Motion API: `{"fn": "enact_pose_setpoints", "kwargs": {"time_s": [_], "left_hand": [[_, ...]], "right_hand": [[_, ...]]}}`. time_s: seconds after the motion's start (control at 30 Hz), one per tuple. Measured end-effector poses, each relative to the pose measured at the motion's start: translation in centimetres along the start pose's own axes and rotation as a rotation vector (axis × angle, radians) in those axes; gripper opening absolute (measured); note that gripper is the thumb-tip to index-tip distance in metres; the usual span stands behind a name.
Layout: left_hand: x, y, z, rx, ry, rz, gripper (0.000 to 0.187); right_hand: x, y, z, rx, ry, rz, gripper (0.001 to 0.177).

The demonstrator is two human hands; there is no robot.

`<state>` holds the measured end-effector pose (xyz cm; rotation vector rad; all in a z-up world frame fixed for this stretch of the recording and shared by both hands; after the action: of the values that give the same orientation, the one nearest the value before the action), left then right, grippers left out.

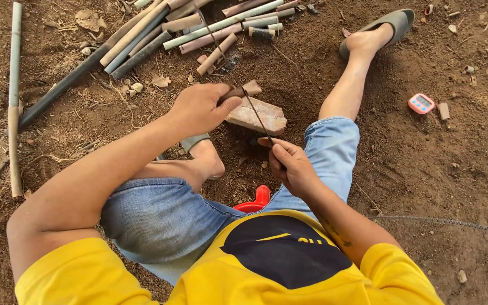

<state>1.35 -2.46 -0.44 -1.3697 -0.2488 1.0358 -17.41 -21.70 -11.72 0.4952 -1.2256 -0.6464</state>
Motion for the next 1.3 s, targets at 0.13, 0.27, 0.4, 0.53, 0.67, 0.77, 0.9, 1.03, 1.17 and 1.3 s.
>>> {"fn": "enact_pose_setpoints", "kwargs": {"time_s": [0.13, 0.27, 0.4, 0.53, 0.67, 0.77, 0.9, 1.03, 1.17, 1.3], "left_hand": [[-0.7, 0.2, -0.1, 0.035, 0.040, -0.093, 0.061], [0.7, -0.4, -0.2, -0.011, -0.098, -0.016, 0.048], [-0.7, 0.5, 0.8, 0.132, -0.060, 0.087, 0.052], [-1.6, -1.0, 1.0, 0.061, 0.042, -0.017, 0.053], [0.1, -0.7, 0.3, -0.020, -0.133, -0.018, 0.038], [0.8, -0.7, 0.0, -0.075, -0.159, -0.012, 0.043], [0.1, -1.2, -0.1, -0.141, -0.155, -0.004, 0.050], [0.9, -0.3, -0.1, -0.134, -0.160, -0.012, 0.049], [2.3, 0.6, -0.5, -0.201, -0.165, -0.025, 0.043], [-0.3, -1.3, -0.7, -0.054, -0.207, 0.061, 0.047]], "right_hand": [[-0.8, 0.6, -0.5, -0.001, -0.044, -0.027, 0.040], [-2.1, -1.6, 0.3, 0.017, -0.056, 0.051, 0.042], [-2.8, -3.1, -0.1, 0.018, -0.050, 0.028, 0.042], [-0.8, -0.3, 0.0, 0.026, -0.070, 0.017, 0.040], [-1.1, -0.7, 0.8, 0.016, -0.046, 0.047, 0.041], [-1.4, -1.2, 0.3, 0.021, -0.056, 0.067, 0.041], [-1.0, -0.3, -0.3, 0.046, -0.099, 0.094, 0.040], [-1.1, -0.8, 0.3, 0.053, -0.105, 0.098, 0.039], [-1.4, -1.8, 1.5, 0.059, -0.054, 0.126, 0.041], [0.0, -1.4, 1.5, 0.013, 0.088, 0.167, 0.053]]}}
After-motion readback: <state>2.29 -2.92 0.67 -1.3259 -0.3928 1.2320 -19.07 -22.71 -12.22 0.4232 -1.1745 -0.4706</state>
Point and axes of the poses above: each hand's wrist, its own z-axis away from the middle knuckle, its own y-axis out of the palm, x = y × z, the point moved 3 cm from there along -z, towards the middle knuckle, and after that the axes turned 15 degrees about -z, right-handed, at the moved point
